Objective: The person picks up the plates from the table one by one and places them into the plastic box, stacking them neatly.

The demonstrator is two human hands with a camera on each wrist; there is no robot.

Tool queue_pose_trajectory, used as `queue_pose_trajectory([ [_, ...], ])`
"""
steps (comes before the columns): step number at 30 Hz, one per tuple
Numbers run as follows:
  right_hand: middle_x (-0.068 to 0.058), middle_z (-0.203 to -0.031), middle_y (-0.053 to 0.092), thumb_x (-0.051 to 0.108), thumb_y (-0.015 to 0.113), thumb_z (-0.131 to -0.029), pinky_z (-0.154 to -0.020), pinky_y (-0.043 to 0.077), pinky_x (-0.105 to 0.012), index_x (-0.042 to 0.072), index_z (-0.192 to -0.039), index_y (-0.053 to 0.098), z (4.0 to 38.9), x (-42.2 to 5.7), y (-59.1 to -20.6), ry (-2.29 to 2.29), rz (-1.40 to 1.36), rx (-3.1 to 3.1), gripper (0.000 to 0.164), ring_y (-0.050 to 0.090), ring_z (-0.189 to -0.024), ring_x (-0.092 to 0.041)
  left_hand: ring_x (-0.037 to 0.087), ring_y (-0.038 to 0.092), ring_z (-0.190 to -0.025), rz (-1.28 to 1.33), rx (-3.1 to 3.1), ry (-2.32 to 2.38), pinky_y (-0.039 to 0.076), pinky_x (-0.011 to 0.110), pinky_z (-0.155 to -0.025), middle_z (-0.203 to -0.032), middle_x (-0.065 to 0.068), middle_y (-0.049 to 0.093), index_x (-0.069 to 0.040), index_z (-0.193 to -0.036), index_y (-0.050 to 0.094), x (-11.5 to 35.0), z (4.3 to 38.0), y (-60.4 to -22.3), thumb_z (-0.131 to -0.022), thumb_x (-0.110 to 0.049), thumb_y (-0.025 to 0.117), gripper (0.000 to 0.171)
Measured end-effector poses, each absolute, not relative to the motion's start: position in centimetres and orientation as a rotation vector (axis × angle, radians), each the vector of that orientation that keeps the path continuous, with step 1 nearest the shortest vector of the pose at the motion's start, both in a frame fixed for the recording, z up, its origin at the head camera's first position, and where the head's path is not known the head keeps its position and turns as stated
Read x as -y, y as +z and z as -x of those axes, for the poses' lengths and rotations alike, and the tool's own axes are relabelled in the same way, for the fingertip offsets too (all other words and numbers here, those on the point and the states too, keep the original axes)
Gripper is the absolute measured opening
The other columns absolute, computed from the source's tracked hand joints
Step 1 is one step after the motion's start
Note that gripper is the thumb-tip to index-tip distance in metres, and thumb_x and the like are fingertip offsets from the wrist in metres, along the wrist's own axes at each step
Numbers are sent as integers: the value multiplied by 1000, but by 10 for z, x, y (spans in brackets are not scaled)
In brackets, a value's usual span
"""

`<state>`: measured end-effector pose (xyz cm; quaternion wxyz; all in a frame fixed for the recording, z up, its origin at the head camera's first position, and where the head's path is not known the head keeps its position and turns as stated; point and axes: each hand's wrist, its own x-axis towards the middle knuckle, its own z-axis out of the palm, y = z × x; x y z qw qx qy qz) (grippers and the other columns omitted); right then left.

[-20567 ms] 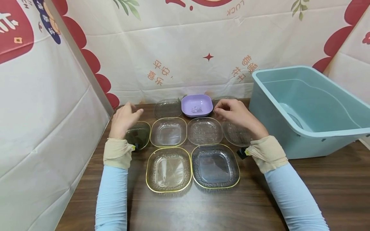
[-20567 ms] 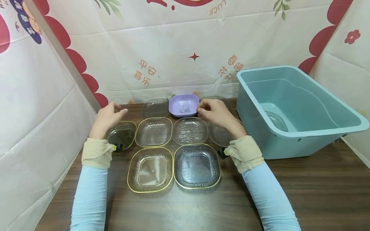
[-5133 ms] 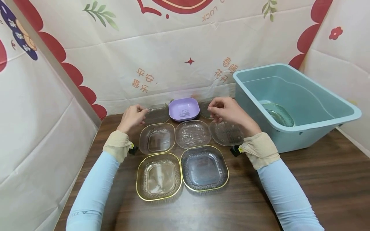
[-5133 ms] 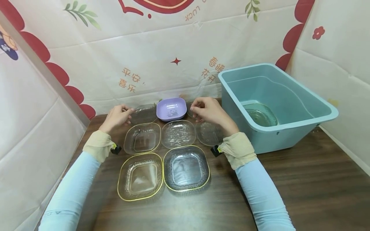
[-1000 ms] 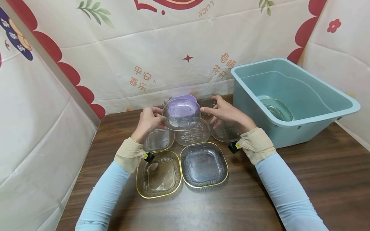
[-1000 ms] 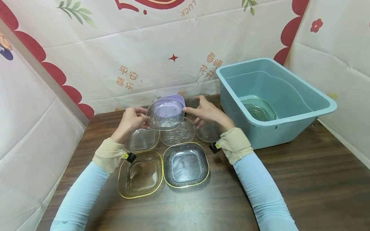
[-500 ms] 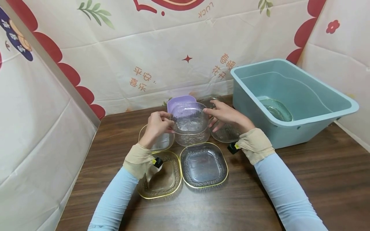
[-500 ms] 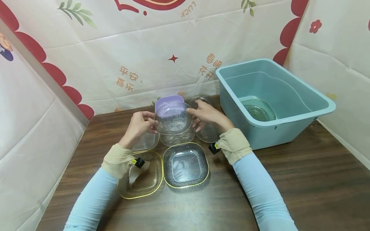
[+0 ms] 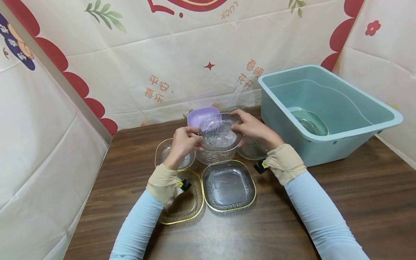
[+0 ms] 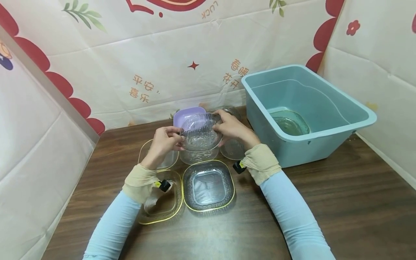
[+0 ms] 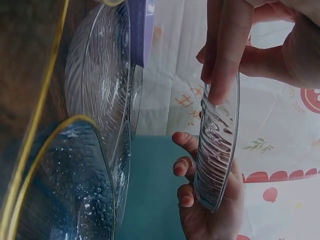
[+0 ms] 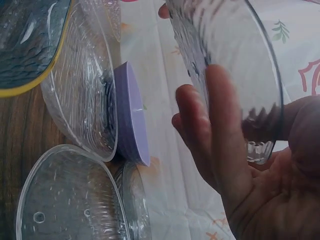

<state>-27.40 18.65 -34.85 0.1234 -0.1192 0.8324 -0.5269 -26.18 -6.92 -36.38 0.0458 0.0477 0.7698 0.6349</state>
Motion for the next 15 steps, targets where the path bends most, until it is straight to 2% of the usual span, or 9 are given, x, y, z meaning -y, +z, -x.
queue_pose_trajectory([
  [4, -10, -82, 53, 4, 50, -105, -64, 65, -56, 5, -156, 32, 275, -187, -349, -1538, 352, -2460, 54, 48, -59, -16, 13, 69, -49, -141, -2345, 1957, 67, 40, -63, -73, 5, 71, 9, -117, 66, 68, 260, -366, -88, 9, 68, 29],
  [9, -13, -89, 61, 0, 52, -104, -58, 64, -56, 4, -154, 36, 275, -189, -348, -1599, 357, -2457, 53, 58, -60, -17, 14, 68, -48, -142, -2320, 1977, 67, 45, -65, -71, 3, 69, 8, -118, 65, 67, 260, -363, -88, 8, 68, 30],
  [12, -17, -93, 64, -1, 54, -103, -55, 64, -54, 2, -153, 37, 276, -189, -347, -1640, 364, -2444, 53, 61, -60, -16, 15, 68, -47, -133, -2301, 1996, 67, 43, -62, -72, 3, 68, 7, -119, 65, 67, 260, -360, -87, 9, 68, 32],
  [15, -16, -91, 64, -3, 54, -101, -50, 63, -48, 0, -151, 39, 277, -187, -346, -1666, 377, -2447, 52, 62, -58, -15, 15, 68, -47, -117, -2288, 2009, 67, 41, -61, -73, 3, 69, 6, -119, 65, 69, 259, -356, -86, 9, 69, 33],
])
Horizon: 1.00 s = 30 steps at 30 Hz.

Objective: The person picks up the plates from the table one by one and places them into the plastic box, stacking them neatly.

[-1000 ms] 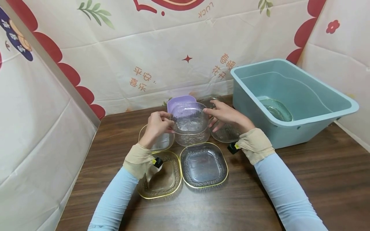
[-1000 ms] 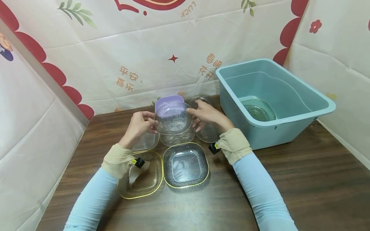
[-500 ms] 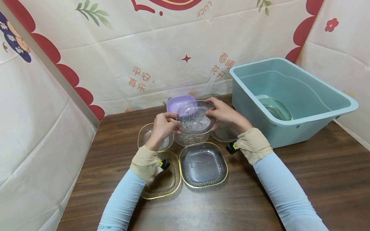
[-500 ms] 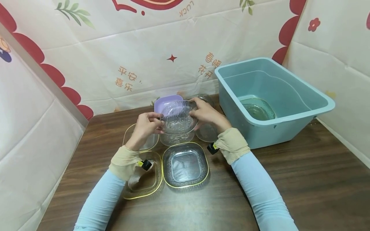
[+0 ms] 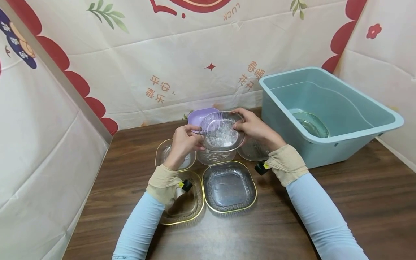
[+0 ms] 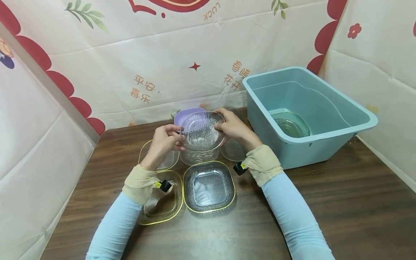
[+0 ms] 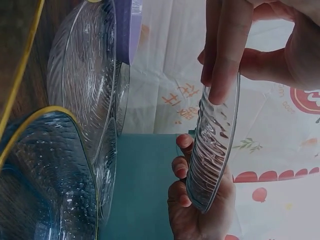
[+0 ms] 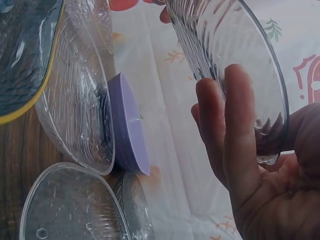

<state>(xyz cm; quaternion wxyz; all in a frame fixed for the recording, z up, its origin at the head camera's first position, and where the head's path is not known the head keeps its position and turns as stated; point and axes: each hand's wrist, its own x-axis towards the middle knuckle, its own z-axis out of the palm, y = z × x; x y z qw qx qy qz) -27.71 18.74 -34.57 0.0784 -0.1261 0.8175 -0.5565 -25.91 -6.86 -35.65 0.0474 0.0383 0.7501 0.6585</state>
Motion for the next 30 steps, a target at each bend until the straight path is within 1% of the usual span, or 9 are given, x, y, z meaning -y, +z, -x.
queue_pose_trajectory([
  [3, -13, -87, 65, -3, 54, -101, -47, 62, -44, -1, -148, 41, 277, -186, -345, -1684, 385, -2446, 50, 62, -56, -14, 15, 68, -48, -111, -2272, 2017, 66, 39, -59, -72, 3, 69, 6, -120, 65, 70, 258, -355, -86, 9, 69, 34],
  [7, -9, -85, 65, -4, 54, -101, -46, 62, -43, -1, -148, 41, 276, -185, -345, -1694, 385, -2452, 49, 62, -56, -13, 14, 69, -51, -135, -2236, 2021, 66, 34, -57, -72, 3, 67, 6, -122, 63, 73, 258, -354, -86, 9, 69, 37],
  [12, -11, -89, 65, -5, 55, -101, -46, 62, -41, 1, -149, 41, 274, -184, -343, -1706, 381, -2470, 51, 61, -59, -12, 15, 70, -55, -192, -2188, 2028, 66, 35, -59, -73, 4, 66, 6, -123, 61, 78, 259, -350, -88, 7, 69, 36],
  [16, -12, -92, 65, -4, 55, -101, -45, 60, -35, 3, -151, 42, 273, -185, -341, -1703, 366, -2487, 52, 61, -61, -12, 17, 70, -54, -238, -2187, 2014, 66, 36, -56, -74, 7, 67, 5, -118, 63, 80, 261, -349, -99, -14, 67, 27],
  [18, -12, -92, 65, -4, 55, -101, -45, 58, -32, 4, -151, 42, 271, -186, -340, -1700, 357, -2494, 53, 61, -61, -11, 18, 70, -53, -249, -2203, 1984, 65, 37, -54, -73, 9, 67, 5, -117, 63, 81, 262, -349, -106, -30, 59, 37],
  [20, -11, -92, 65, -4, 55, -101, -45, 58, -30, 4, -152, 41, 269, -186, -338, -1714, 352, -2487, 53, 61, -61, -10, 20, 70, -53, -250, -2215, 1951, 64, 37, -52, -72, 10, 67, 4, -119, 63, 82, 262, -349, -109, -44, 49, 51],
  [23, -10, -91, 63, -5, 54, -102, -46, 58, -29, 4, -152, 40, 266, -187, -333, -1732, 352, -2487, 53, 60, -61, -10, 20, 70, -54, -227, -2218, 1900, 62, 35, -49, -73, 12, 67, 3, -121, 61, 82, 262, -348, -110, -52, 40, 60],
  [26, -8, -90, 63, -6, 53, -102, -45, 59, -31, 4, -153, 40, 262, -188, -327, -1754, 353, -2482, 53, 59, -59, -9, 20, 70, -55, -225, -2208, 1854, 61, 32, -48, -75, 12, 68, 2, -121, 58, 83, 261, -347, -109, -55, 39, 61],
  [30, -4, -86, 64, -6, 52, -102, -43, 56, -29, 4, -153, 40, 258, -189, -320, -1769, 345, -2501, 53, 59, -56, -8, 19, 69, -55, -245, -2204, 1782, 60, 31, -48, -76, 10, 70, 0, -119, 57, 84, 259, -346, -108, -58, 38, 62],
])
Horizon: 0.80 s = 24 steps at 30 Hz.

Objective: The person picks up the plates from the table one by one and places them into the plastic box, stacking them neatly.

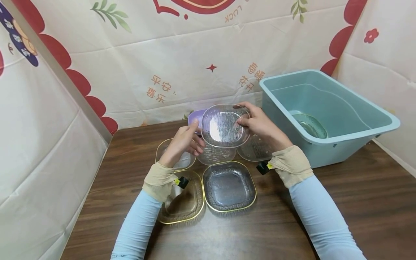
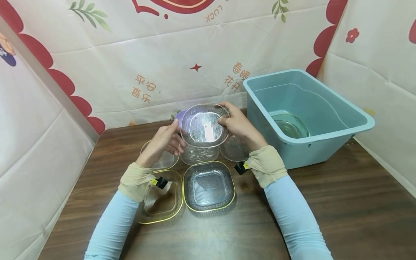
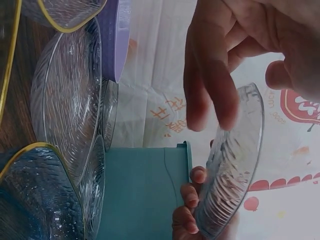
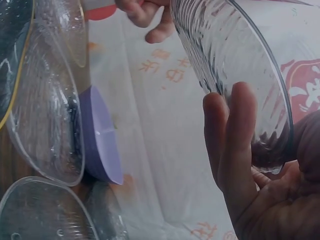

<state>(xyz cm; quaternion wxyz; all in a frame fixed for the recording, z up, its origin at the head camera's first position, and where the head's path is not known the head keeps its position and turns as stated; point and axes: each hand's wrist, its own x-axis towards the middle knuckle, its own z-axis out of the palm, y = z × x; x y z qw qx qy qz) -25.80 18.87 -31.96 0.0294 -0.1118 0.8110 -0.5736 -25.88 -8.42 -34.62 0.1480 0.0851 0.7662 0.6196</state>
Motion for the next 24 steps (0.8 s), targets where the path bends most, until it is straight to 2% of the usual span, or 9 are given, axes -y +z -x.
queue_pose_trajectory([
  [9, 2, -77, 63, -6, 51, -103, -40, 49, -24, 5, -154, 39, 250, -189, -310, -1841, 316, -2504, 54, 51, -53, -6, 20, 69, -56, -241, -2204, 1740, 61, 32, -51, -80, 11, 71, -1, -123, 63, 88, 257, -345, -108, -55, 41, 60],
  [16, 3, -78, 62, -3, 49, -105, -41, 54, -31, 8, -156, 37, 244, -195, -303, -1916, 302, -2484, 54, 55, -57, -8, 20, 69, -54, -251, -2206, 1740, 59, 29, -48, -78, 10, 70, 1, -122, 63, 91, 257, -344, -108, -56, 42, 62],
  [24, 3, -79, 64, -1, 51, -105, -43, 54, -30, 8, -156, 38, 238, -198, -293, -1893, 304, -2597, 54, 57, -59, -9, 19, 68, -54, -284, -2209, 1741, 58, 29, -47, -77, 10, 69, 1, -119, 64, 88, 256, -342, -108, -54, 44, 60],
])
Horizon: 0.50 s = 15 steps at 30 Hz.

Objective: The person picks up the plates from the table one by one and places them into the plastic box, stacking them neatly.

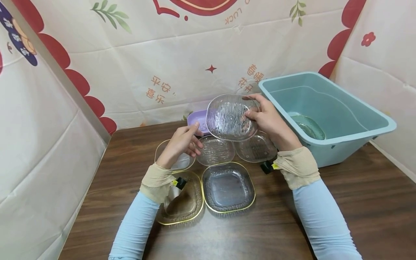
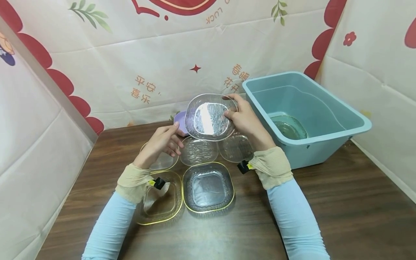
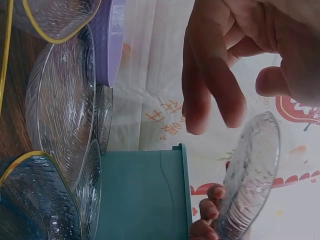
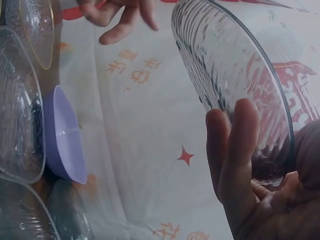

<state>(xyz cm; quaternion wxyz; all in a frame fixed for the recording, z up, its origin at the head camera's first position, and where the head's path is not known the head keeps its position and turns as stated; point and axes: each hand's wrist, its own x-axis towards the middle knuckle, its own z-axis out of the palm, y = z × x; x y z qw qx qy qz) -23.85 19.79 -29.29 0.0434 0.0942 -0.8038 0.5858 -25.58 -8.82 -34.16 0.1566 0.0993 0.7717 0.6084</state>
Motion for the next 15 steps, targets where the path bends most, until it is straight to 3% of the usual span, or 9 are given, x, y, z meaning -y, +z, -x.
queue_pose_trajectory([
  [7, 0, -84, 62, 0, 51, -105, -42, 56, -35, 12, -155, 40, 232, -199, -282, 1784, -255, 2417, 52, 54, -55, -12, 19, 68, -54, -291, -2203, 1731, 58, 29, -47, -77, 10, 69, 0, -118, 64, 86, 258, -342, -108, -52, 44, 57],
  [15, 1, -88, 61, -2, 53, -103, -47, 59, -33, 12, -153, 43, 232, -203, -271, 1745, -233, 2391, 53, 59, -58, -10, 20, 70, -57, -291, -2224, 1698, 59, 30, -50, -81, 11, 71, -2, -117, 65, 88, 257, -345, -106, -57, 46, 59],
])
